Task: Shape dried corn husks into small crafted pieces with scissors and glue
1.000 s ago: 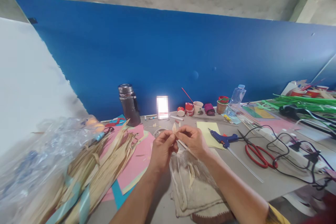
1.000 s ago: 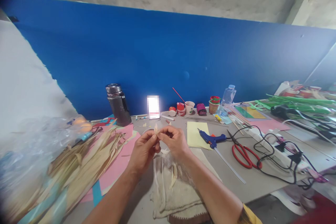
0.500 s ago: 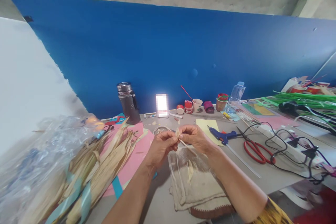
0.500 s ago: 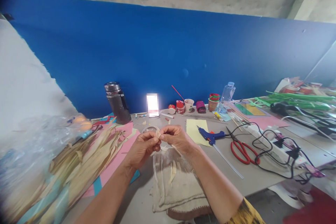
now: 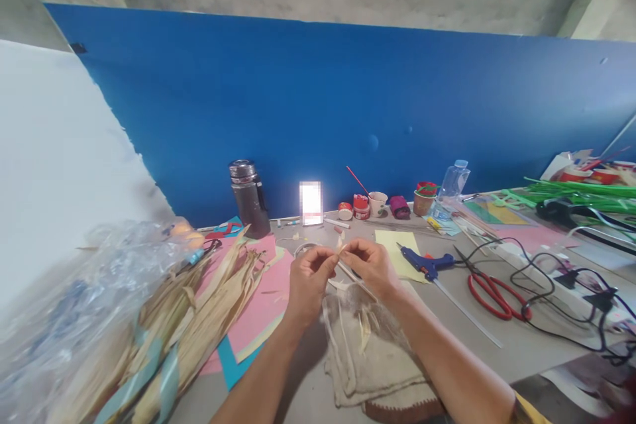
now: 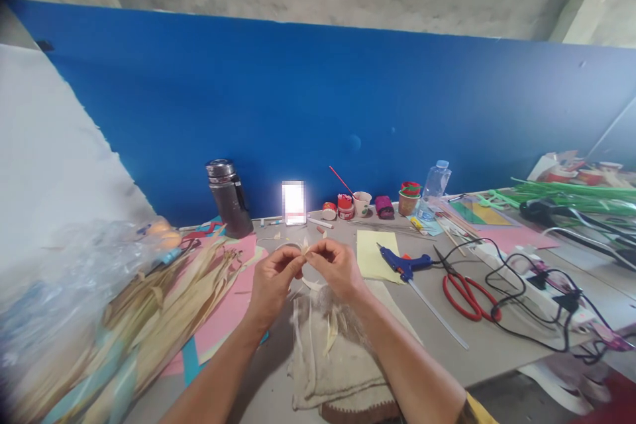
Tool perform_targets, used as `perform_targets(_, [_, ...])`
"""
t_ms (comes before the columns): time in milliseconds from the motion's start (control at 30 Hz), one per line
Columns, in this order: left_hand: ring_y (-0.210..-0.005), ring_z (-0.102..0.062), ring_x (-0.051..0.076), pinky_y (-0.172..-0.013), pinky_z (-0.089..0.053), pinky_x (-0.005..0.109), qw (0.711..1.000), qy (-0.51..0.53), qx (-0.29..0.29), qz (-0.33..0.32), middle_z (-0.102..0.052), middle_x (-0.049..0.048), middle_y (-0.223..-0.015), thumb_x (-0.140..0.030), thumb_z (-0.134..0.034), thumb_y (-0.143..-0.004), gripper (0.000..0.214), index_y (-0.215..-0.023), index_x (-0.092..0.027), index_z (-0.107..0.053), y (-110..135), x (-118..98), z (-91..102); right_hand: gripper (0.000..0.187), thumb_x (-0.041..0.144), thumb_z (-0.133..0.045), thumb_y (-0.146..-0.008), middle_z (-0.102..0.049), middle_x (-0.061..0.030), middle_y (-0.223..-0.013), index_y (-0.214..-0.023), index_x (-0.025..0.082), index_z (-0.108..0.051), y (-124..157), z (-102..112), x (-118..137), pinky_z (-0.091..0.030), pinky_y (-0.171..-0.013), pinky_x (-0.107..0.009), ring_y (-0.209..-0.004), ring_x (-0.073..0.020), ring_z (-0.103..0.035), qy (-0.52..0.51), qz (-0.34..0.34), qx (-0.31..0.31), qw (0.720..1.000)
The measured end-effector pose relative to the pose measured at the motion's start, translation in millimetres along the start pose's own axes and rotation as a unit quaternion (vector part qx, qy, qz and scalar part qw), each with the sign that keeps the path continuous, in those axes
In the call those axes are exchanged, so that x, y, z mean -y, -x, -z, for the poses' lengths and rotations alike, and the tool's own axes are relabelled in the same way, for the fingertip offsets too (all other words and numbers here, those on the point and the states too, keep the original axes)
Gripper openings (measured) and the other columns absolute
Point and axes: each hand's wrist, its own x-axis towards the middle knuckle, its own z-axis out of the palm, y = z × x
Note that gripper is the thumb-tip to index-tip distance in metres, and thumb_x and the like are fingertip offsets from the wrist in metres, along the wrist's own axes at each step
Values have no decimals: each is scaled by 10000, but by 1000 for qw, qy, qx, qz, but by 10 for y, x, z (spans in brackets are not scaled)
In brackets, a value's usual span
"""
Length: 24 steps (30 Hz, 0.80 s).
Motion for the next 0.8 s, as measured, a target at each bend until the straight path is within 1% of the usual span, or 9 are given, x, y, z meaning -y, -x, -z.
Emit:
perform_targets(133, [-707, -550, 159, -651, -431, 249, 996, -50, -18, -70, -622, 20, -749, -342, -680, -832, 168, -750, -196, -685, 35, 28, 0, 217, 358, -662, -807, -624, -5, -643, -727, 161, -706, 39, -42, 19, -361, -540, -245, -563, -118, -473, 74, 23, -38, 996])
perform_targets(233, [-726, -550, 170, -658, -421, 253, 995, -58, -22, -81, -618, 26, -759, -332, -677, -835, 157, -747, -202, -686, 52, 14, -4, 212, 358, -653, -803, -629, -9, -655, -740, 165, -715, 66, -65, 62, -364, -539, -247, -566, -121, -469, 80, 36, -45, 995])
perform_targets(367, [-711, -549, 171, -643, -415, 253, 995, -57, -22, -75, -614, 21, -742, -334, -692, -815, 160, -720, -205, -685, 54, -11, -11, 200, 360, -673, -792, -645, -15, -682, -764, 168, -722, 85, -69, 76, -372, -537, -248, -570, -121, -471, 66, 39, -51, 996])
perform_targets(533, [-647, -527, 145, -622, -413, 247, 998, -45, -9, -52, -602, 4, -700, -319, -692, -806, 148, -722, -197, -687, 37, -14, -4, 196, 357, -702, -781, -677, -28, -719, -795, 165, -737, 68, -57, 10, -411, -574, -256, -601, -132, -519, 28, 28, -39, 998])
perform_targets(700, [-564, -502, 131, -541, -390, 235, 1000, -15, -15, 13, -573, -8, -600, -345, -719, -768, 178, -690, -189, -682, 21, -36, -1, 224, 387, -740, -750, -675, -33, -707, -748, 164, -735, 58, -88, -36, -441, -608, -269, -642, -154, -562, -28, 8, -44, 999])
perform_targets(800, [-541, -497, 125, -514, -377, 227, 999, 5, -23, 30, -569, -12, -570, -351, -744, -736, 186, -674, -187, -682, 11, -36, 3, 241, 408, -750, -745, -643, -18, -676, -721, 169, -725, 72, -128, -33, -408, -576, -263, -616, -141, -526, -62, -5, -46, 997])
